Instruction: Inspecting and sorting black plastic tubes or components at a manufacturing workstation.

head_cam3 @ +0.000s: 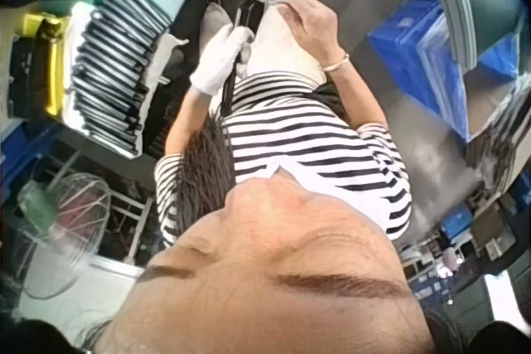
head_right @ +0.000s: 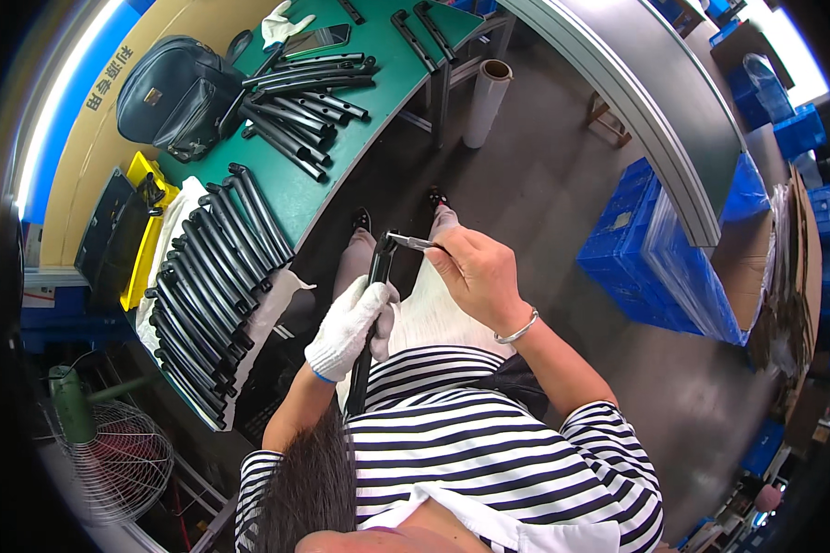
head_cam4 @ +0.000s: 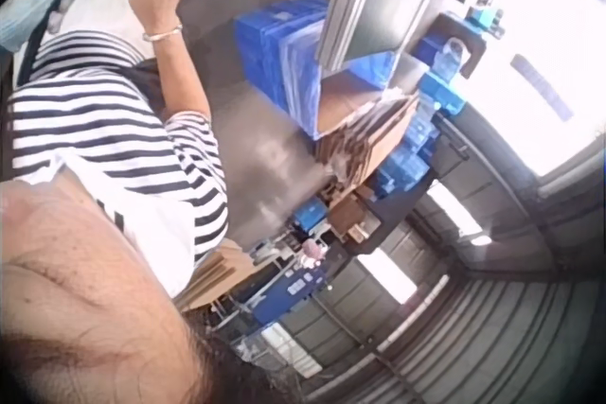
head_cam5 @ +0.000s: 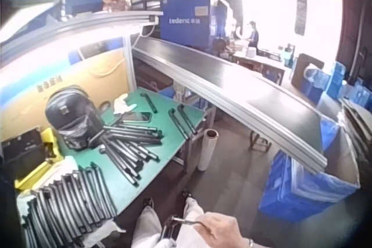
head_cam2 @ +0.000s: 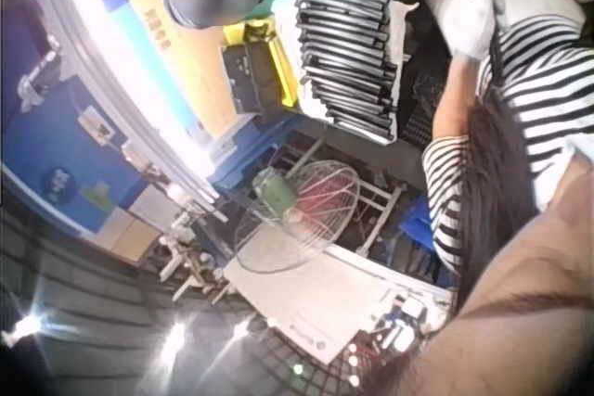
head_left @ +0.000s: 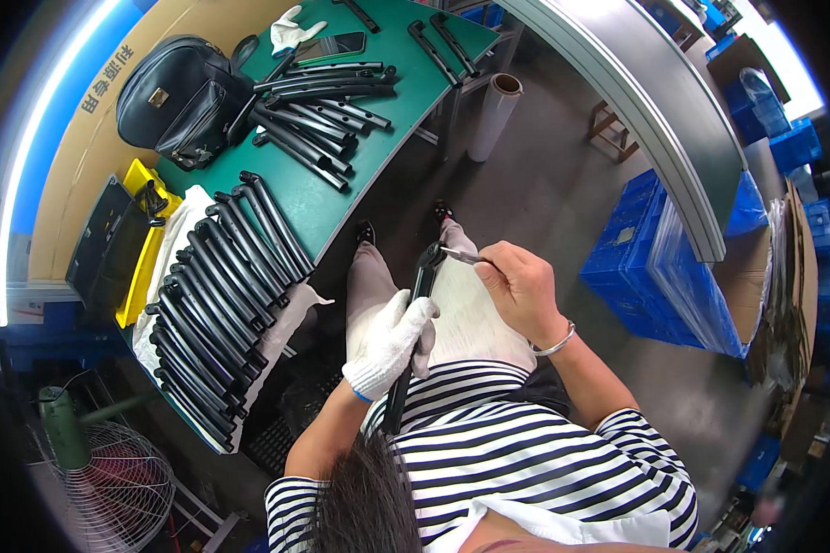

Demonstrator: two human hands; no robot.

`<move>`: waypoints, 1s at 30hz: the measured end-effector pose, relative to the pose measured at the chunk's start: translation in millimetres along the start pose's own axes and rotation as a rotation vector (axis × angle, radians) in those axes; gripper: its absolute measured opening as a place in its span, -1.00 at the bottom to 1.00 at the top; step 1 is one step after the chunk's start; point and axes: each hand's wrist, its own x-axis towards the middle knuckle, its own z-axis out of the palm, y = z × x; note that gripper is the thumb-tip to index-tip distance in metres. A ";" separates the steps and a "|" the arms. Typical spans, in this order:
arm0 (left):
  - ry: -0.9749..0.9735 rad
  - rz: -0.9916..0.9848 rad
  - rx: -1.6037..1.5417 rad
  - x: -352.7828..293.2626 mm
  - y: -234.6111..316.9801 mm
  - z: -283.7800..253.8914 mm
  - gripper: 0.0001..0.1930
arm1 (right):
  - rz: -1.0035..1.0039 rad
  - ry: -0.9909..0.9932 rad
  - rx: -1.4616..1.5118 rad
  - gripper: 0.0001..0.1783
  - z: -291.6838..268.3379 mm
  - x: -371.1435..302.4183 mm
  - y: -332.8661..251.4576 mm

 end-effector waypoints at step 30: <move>-0.179 -0.082 0.034 -12.1 -4.6 2.3 -0.71 | 0.309 -0.033 -0.256 -0.78 -9.6 5.4 36.6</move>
